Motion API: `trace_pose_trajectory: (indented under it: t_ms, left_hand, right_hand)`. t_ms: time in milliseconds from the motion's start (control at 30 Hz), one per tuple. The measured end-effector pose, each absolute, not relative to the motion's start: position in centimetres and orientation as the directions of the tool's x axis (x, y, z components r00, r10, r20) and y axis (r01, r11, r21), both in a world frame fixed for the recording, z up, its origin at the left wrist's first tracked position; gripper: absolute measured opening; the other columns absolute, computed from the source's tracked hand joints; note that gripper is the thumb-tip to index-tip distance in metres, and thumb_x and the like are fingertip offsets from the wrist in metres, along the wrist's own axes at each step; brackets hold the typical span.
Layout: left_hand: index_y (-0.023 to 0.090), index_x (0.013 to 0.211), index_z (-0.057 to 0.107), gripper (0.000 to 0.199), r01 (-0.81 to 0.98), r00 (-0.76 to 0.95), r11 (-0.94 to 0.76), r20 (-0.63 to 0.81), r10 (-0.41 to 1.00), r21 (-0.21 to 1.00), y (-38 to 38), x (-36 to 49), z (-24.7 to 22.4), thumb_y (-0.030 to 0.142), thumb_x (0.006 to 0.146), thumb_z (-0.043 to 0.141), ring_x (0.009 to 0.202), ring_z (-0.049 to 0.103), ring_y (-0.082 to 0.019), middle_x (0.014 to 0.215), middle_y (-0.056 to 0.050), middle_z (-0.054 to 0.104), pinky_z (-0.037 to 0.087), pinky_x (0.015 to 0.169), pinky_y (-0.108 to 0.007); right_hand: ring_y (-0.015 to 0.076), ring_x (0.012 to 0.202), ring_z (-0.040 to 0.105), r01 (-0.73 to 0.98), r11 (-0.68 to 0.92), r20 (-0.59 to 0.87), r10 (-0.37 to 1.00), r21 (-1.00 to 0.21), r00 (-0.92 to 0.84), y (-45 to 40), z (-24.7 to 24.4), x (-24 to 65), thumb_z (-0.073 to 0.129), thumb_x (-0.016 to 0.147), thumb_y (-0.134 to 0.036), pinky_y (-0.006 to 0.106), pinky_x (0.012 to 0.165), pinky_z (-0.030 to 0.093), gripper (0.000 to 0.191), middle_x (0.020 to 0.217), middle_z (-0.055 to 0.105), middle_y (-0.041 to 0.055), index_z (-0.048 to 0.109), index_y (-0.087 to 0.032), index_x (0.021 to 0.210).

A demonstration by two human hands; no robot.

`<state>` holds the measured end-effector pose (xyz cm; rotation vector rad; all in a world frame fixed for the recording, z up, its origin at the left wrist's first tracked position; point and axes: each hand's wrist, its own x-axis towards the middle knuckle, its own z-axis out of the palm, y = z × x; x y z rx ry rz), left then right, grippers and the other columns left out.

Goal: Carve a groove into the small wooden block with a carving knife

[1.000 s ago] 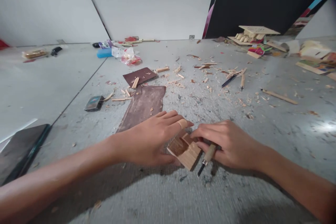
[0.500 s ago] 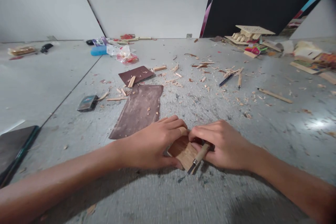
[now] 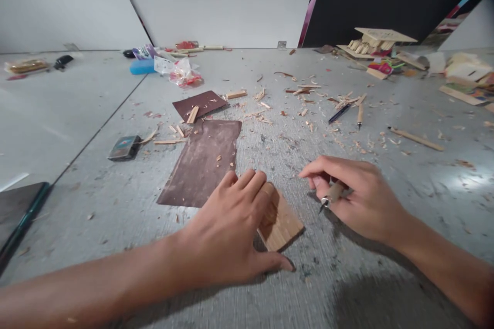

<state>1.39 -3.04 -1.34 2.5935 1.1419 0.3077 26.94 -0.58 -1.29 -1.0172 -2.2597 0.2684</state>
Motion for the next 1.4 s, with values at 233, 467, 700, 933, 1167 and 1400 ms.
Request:
trace_pose_trajectory:
  t_ms: [233,467,700,933,1167,1400]
  left_hand:
    - [0.015,0.123,0.056,0.056,0.557,0.629,-0.646,0.242,0.739,0.522,-2.7,1.2,-0.7,0.034,0.076,0.079,0.097,0.06,-0.027,0.113,-0.009,0.064,0.047,0.083,-0.046]
    - [0.02,0.137,0.047,0.067,0.42,0.618,-0.659,0.334,0.711,0.624,-3.0,0.7,0.2,0.028,0.079,0.08,0.104,0.065,-0.026,0.119,-0.006,0.068,0.048,0.088,-0.047]
    - [0.026,0.146,0.043,0.074,0.366,0.649,-0.692,0.362,0.669,0.622,-2.7,0.6,-0.6,0.03,0.081,0.08,0.108,0.07,-0.027,0.126,-0.006,0.07,0.049,0.086,-0.045]
    - [0.024,0.143,0.043,0.072,0.37,0.636,-0.695,0.377,0.673,0.616,-2.7,0.5,-0.8,0.032,0.08,0.076,0.106,0.069,-0.028,0.124,-0.009,0.071,0.05,0.09,-0.048]
    - [0.022,0.134,0.047,0.063,0.414,0.611,-0.694,0.386,0.691,0.589,-2.8,0.7,-0.7,0.034,0.079,0.074,0.096,0.068,-0.026,0.114,-0.007,0.071,0.047,0.087,-0.046]
    - [0.017,0.118,0.057,0.053,0.501,0.675,-0.743,0.338,0.656,0.443,-2.3,0.7,-0.9,0.045,0.076,0.071,0.087,0.058,-0.027,0.1,-0.008,0.067,0.037,0.077,-0.044]
  right_hand:
    - [0.0109,0.055,0.052,0.568,0.653,0.381,0.756,-0.501,-0.532,-0.8,-1.3,26.6,0.057,0.104,-0.019,0.027,0.056,0.04,0.01,0.07,0.063,-0.0049,0.065,-0.024,0.1]
    - [0.0094,0.06,0.055,0.408,0.718,0.394,0.668,-0.563,-0.631,-0.8,-0.9,26.5,0.054,0.11,-0.021,0.024,0.058,0.042,0.015,0.073,0.062,-0.0041,0.063,-0.022,0.098]
    - [0.0092,0.057,0.052,0.334,0.771,0.427,0.596,-0.543,-0.68,-1.0,-0.5,26.4,0.051,0.11,-0.02,0.024,0.056,0.04,0.015,0.071,0.059,-0.0054,0.06,-0.022,0.098]
    - [0.0105,0.057,0.053,0.362,0.761,0.392,0.606,-0.539,-0.692,-1.0,-0.6,26.8,0.051,0.109,-0.019,0.025,0.057,0.041,0.013,0.07,0.06,-0.0045,0.06,-0.024,0.1]
    - [0.0118,0.059,0.058,0.383,0.755,0.385,0.618,-0.532,-0.685,-0.8,-1.1,27.0,0.051,0.111,-0.024,0.027,0.059,0.042,0.016,0.074,0.065,-0.0026,0.062,-0.025,0.1]
    - [0.0101,0.052,0.045,0.494,0.703,0.311,0.688,-0.512,-0.656,-0.7,-1.1,26.7,0.054,0.108,-0.024,0.025,0.054,0.038,0.016,0.064,0.056,-0.0059,0.06,-0.023,0.094]
